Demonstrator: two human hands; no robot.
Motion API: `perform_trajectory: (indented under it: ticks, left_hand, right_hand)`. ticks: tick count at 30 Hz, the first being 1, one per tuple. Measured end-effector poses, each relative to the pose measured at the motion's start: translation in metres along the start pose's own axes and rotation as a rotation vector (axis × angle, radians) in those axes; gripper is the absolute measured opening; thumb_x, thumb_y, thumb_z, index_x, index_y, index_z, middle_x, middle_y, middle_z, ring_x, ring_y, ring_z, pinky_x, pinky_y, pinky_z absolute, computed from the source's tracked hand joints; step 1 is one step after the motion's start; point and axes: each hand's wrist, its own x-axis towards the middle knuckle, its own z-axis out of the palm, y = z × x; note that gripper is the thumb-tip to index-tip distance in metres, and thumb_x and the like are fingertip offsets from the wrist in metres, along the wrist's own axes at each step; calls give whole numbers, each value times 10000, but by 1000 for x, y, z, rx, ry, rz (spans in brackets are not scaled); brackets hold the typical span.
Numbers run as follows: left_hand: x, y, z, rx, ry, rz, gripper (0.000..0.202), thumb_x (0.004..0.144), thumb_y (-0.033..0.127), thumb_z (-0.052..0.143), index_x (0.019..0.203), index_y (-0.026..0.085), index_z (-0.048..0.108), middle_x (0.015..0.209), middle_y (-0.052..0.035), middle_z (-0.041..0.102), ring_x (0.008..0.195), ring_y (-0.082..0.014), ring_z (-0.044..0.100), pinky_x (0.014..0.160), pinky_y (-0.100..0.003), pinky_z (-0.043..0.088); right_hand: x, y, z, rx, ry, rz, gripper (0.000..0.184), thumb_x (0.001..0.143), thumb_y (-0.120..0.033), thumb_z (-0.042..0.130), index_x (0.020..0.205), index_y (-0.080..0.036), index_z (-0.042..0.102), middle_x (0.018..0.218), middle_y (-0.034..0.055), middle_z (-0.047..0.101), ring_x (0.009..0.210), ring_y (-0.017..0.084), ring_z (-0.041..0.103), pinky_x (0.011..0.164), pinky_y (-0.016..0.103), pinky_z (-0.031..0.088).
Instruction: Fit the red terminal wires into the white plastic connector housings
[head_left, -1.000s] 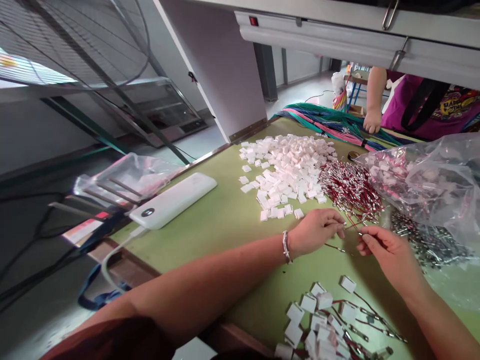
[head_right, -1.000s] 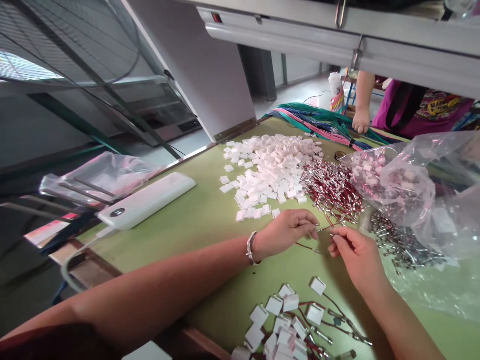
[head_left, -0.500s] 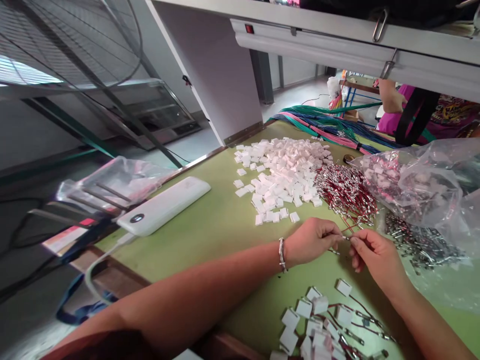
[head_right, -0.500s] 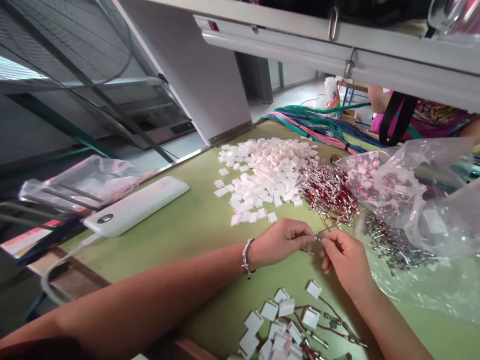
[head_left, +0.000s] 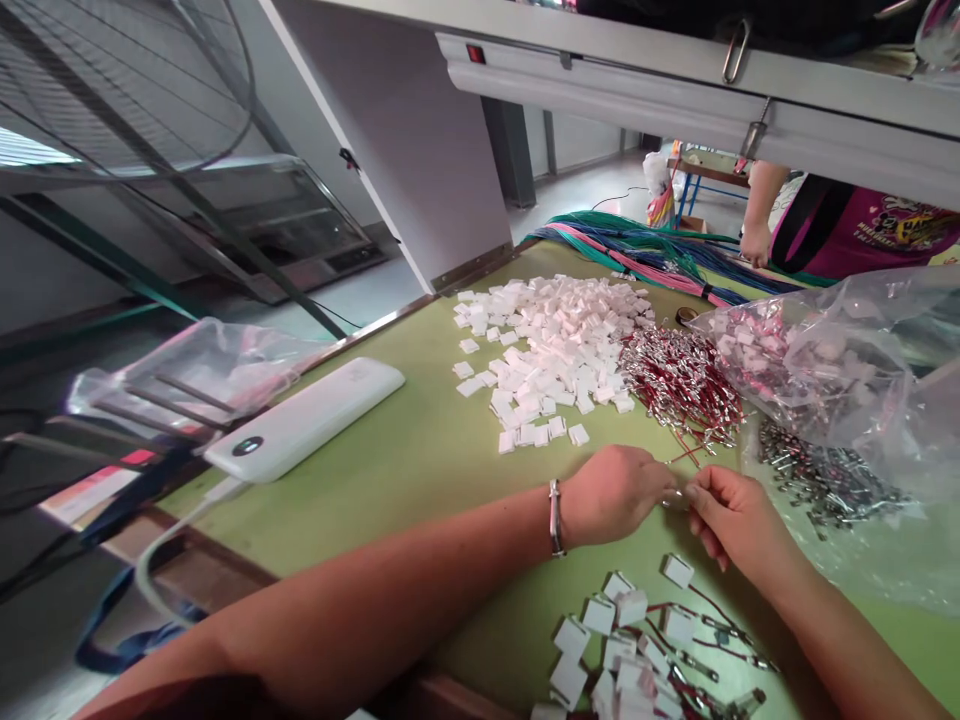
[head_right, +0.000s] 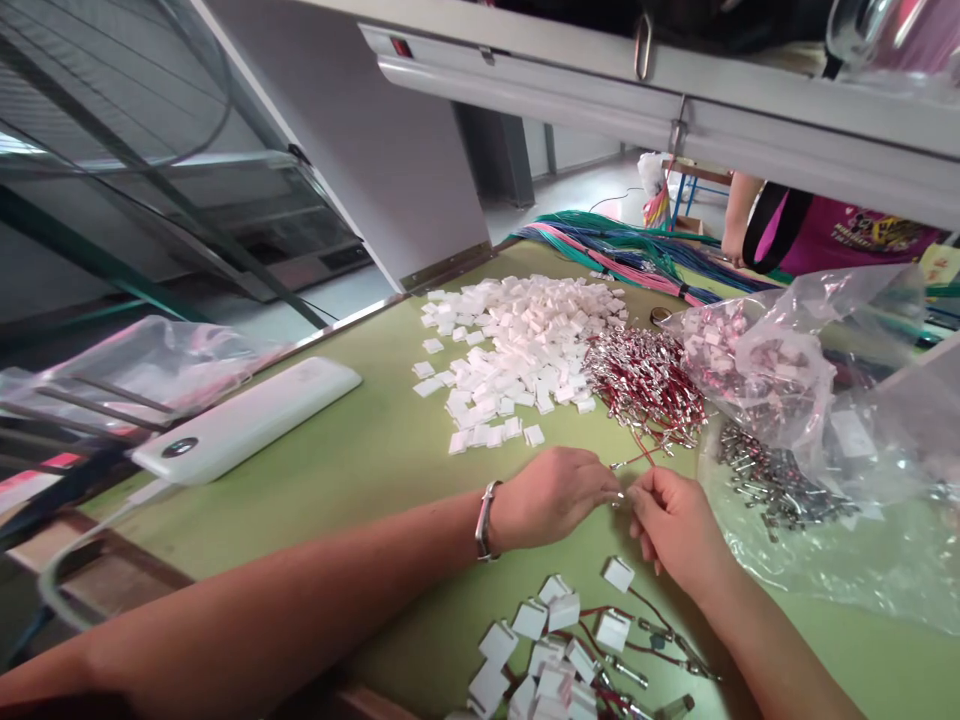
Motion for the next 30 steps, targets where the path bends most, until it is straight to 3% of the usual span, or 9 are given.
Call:
perform_trajectory:
  ticks: [4, 9, 11, 17, 20, 23, 25, 27, 30]
  left_hand:
    - [3, -1, 1, 61, -15, 32, 240, 954, 213, 419, 881, 176, 645, 721, -12, 657, 671, -127, 585, 656, -239, 457]
    - [7, 1, 1, 134, -31, -50, 228, 939, 219, 463, 851, 170, 668, 774, -32, 669, 747, -154, 596, 681, -259, 469]
    - [4, 3, 3, 161, -56, -56, 218, 919, 238, 506, 800, 163, 673, 756, -38, 664, 730, -161, 591, 654, -265, 466]
    - [-3, 9, 8, 103, -81, -22, 293, 913, 300, 538, 681, 163, 653, 653, -17, 633, 622, -134, 565, 579, -250, 454]
    - [-2, 7, 5, 83, 76, -10, 266, 956, 267, 441, 869, 167, 671, 761, -40, 665, 718, -152, 594, 657, -274, 501]
    - [0, 6, 2, 128, 229, 117, 306, 954, 161, 369, 1188, 156, 567, 1068, -112, 649, 1012, -208, 576, 864, -376, 504]
    - [1, 4, 4, 163, 187, 195, 423, 921, 95, 369, 1335, 144, 439, 1156, -141, 612, 1087, -230, 546, 927, -424, 474]
    - [1, 3, 8, 182, 76, 164, 516, 879, 63, 387, 1391, 124, 361, 1054, -132, 641, 971, -225, 588, 853, -404, 502]
    - [2, 0, 12, 153, -46, 8, 421, 875, 88, 399, 1285, 133, 482, 859, -74, 660, 754, -183, 609, 689, -315, 515]
  right_hand:
    - [-1, -2, -2, -74, -3, 16, 318, 827, -506, 504, 702, -214, 505, 529, -60, 531, 321, 65, 365, 302, 193, 256]
    - [13, -6, -28, -681, 224, -291, 289, 897, -406, 439, 747, -213, 591, 668, 15, 604, 595, 156, 551, 556, 278, 401]
    - [20, -2, -33, -859, 317, -324, 224, 890, -355, 473, 787, -209, 607, 786, 38, 633, 668, 174, 581, 610, 295, 404]
    - [27, 12, -22, -1180, 346, -372, 200, 905, -274, 471, 762, -209, 595, 804, 48, 638, 629, 168, 573, 525, 283, 337]
    - [23, 11, -21, -1136, 369, -395, 213, 905, -247, 458, 745, -205, 591, 760, 53, 641, 616, 169, 562, 551, 293, 359]
    - [15, 6, -15, -974, 323, -458, 196, 904, -268, 461, 788, -201, 603, 768, 55, 653, 674, 185, 587, 613, 303, 398]
    - [10, 2, -7, -862, 285, -488, 207, 897, -271, 456, 773, -196, 604, 749, 57, 654, 677, 184, 587, 623, 302, 407]
    - [6, -3, 1, -722, 247, -466, 222, 884, -276, 465, 731, -195, 603, 704, 44, 647, 636, 168, 569, 596, 286, 408]
    - [3, -13, -8, -550, 157, -409, 282, 905, -322, 444, 718, -203, 618, 643, 6, 623, 594, 143, 546, 567, 255, 414]
